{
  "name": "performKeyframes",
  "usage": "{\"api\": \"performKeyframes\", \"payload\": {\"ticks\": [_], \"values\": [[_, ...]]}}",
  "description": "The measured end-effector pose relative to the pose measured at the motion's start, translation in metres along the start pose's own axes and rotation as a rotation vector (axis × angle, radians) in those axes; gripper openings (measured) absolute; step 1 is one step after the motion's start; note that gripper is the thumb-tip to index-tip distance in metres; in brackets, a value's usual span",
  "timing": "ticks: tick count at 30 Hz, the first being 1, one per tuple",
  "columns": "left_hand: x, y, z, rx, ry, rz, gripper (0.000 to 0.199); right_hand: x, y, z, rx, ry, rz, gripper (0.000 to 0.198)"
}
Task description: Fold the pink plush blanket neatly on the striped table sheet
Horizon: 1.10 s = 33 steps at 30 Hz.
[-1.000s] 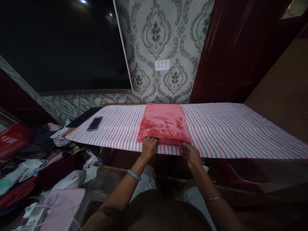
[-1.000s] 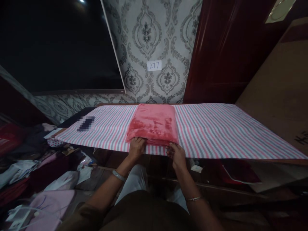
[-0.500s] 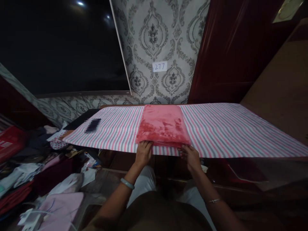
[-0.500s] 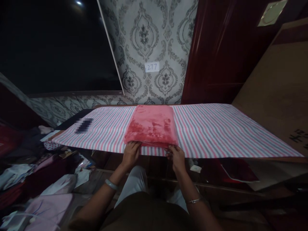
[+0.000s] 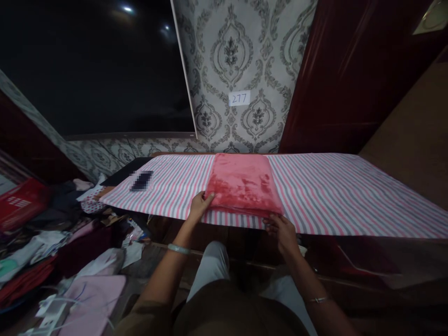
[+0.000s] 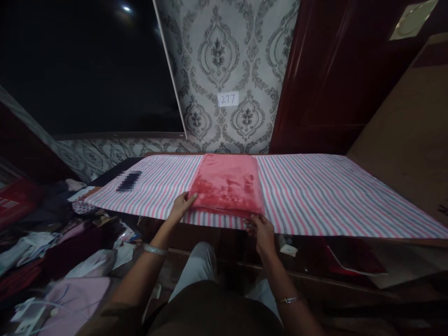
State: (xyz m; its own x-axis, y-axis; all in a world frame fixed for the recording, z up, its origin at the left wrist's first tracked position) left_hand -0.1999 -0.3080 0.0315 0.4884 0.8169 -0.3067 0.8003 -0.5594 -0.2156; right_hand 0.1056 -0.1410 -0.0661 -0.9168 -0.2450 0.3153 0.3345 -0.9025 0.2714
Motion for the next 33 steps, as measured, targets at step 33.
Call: {"api": "performKeyframes", "payload": {"ticks": [33], "values": [[0.043, -0.058, 0.015, -0.359, 0.277, 0.172, 0.033, 0.007, 0.026, 0.096, -0.969, 0.818, -0.158, 0.020]]}}
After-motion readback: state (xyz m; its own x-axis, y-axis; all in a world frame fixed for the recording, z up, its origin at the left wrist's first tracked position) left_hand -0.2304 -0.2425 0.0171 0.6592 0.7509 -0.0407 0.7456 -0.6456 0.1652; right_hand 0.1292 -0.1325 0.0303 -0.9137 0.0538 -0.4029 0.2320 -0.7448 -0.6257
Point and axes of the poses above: each hand's wrist, its own y-axis away from the middle knuckle, its own x-axis out of the palm, z = x × y, the point moved 10 cm from there along -y, towards the middle knuckle, and after that the axes turned 3 degrees about y, right-handed, at the moved point
